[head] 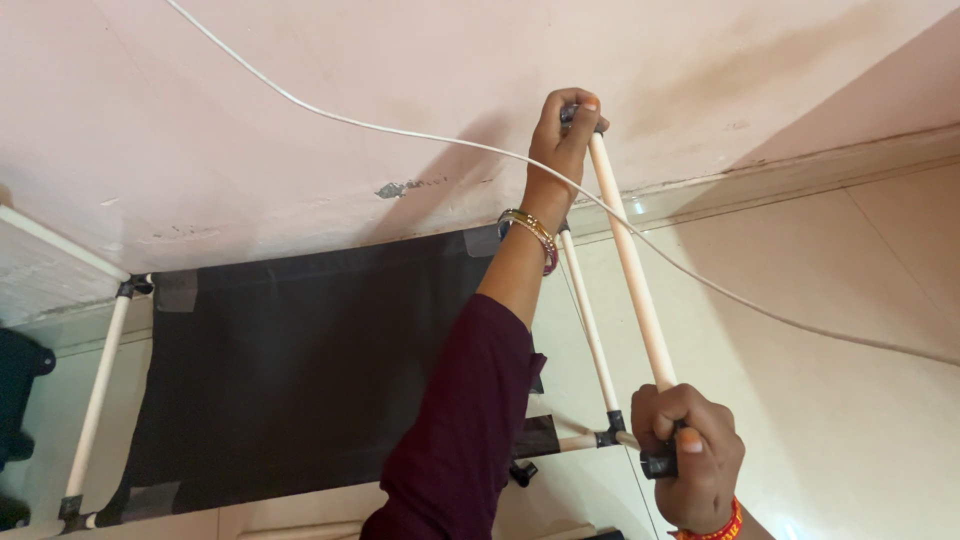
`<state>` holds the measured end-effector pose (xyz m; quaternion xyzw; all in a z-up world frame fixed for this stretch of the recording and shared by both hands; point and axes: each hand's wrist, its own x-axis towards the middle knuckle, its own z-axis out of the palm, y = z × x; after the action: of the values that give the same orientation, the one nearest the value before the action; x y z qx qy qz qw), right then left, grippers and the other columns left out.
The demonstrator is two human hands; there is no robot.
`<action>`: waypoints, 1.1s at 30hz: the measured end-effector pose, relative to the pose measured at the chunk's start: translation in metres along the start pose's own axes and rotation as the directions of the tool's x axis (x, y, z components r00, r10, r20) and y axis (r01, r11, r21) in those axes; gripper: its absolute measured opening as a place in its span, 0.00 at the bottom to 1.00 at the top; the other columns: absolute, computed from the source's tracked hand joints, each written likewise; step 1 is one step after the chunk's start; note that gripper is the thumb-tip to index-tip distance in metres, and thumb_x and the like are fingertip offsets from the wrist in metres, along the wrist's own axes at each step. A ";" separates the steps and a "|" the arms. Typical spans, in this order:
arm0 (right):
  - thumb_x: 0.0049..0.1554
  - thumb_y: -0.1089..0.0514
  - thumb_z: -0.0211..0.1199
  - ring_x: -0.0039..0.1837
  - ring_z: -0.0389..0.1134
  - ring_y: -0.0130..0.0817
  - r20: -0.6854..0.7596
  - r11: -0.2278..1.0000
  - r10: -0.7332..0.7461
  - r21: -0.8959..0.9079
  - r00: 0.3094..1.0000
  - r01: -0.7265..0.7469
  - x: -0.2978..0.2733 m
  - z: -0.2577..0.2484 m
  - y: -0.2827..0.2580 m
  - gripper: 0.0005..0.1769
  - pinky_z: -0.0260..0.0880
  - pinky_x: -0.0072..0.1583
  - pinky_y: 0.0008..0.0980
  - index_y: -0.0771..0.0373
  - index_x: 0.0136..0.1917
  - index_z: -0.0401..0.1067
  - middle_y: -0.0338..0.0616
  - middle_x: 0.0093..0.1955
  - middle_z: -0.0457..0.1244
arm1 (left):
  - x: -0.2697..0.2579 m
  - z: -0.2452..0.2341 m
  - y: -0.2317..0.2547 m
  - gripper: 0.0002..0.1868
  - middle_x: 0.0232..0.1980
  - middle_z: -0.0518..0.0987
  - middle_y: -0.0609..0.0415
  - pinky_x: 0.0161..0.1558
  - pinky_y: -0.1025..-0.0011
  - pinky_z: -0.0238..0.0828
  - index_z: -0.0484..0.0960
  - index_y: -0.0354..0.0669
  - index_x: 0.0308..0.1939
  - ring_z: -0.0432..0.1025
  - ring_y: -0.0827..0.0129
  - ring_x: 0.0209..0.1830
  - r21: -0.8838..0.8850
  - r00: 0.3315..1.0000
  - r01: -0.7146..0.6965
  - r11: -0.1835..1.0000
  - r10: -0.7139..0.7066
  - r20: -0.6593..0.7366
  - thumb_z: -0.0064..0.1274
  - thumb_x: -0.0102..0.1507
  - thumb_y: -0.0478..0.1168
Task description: The person assembles a small folding table by connecting white PVC pipes with black elbow and T-joints to form a rectangular frame, then attaches a black fabric sheet to the frame. The person repeatedly picks up pipes and joints, inserts them into the frame, and adjusts the structure.
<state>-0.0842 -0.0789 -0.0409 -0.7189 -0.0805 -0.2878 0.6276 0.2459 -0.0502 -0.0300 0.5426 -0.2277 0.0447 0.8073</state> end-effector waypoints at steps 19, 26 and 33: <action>0.68 0.44 0.41 0.29 0.47 0.24 -0.060 0.999 -0.025 -0.035 0.998 0.023 0.026 0.007 -0.001 0.25 0.44 0.33 0.29 0.64 0.37 0.57 0.39 0.25 0.51 | 0.012 0.001 -0.026 0.18 0.42 0.80 0.53 0.53 0.70 0.73 0.70 0.42 0.52 0.74 0.70 0.45 0.109 1.000 -0.022 0.994 0.024 -0.019 0.45 0.73 0.54; 0.69 0.43 0.46 0.30 0.48 0.24 -0.074 0.990 0.008 0.138 0.997 0.002 0.025 0.004 -0.003 0.24 0.46 0.34 0.27 0.65 0.42 0.58 0.41 0.29 0.53 | -0.062 -0.053 -0.051 0.36 0.69 0.72 0.42 0.61 0.63 0.72 0.63 0.41 0.68 0.70 0.54 0.67 0.393 0.970 0.126 0.911 -0.197 0.146 0.48 0.65 0.60; 0.66 0.41 0.51 0.29 0.49 0.25 -0.084 0.979 0.055 0.203 0.995 -0.037 0.024 -0.005 0.006 0.24 0.48 0.32 0.27 0.64 0.42 0.59 0.44 0.31 0.55 | -0.216 -0.061 0.012 0.32 0.78 0.64 0.54 0.72 0.37 0.44 0.73 0.52 0.66 0.58 0.58 0.77 0.811 0.661 -0.175 0.558 -0.544 0.517 0.46 0.65 0.65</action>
<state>-0.0630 -0.0906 -0.0334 -0.6400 -0.0644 -0.2952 0.7065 0.0691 0.0473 -0.1283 0.8401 -0.4146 -0.1695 0.3060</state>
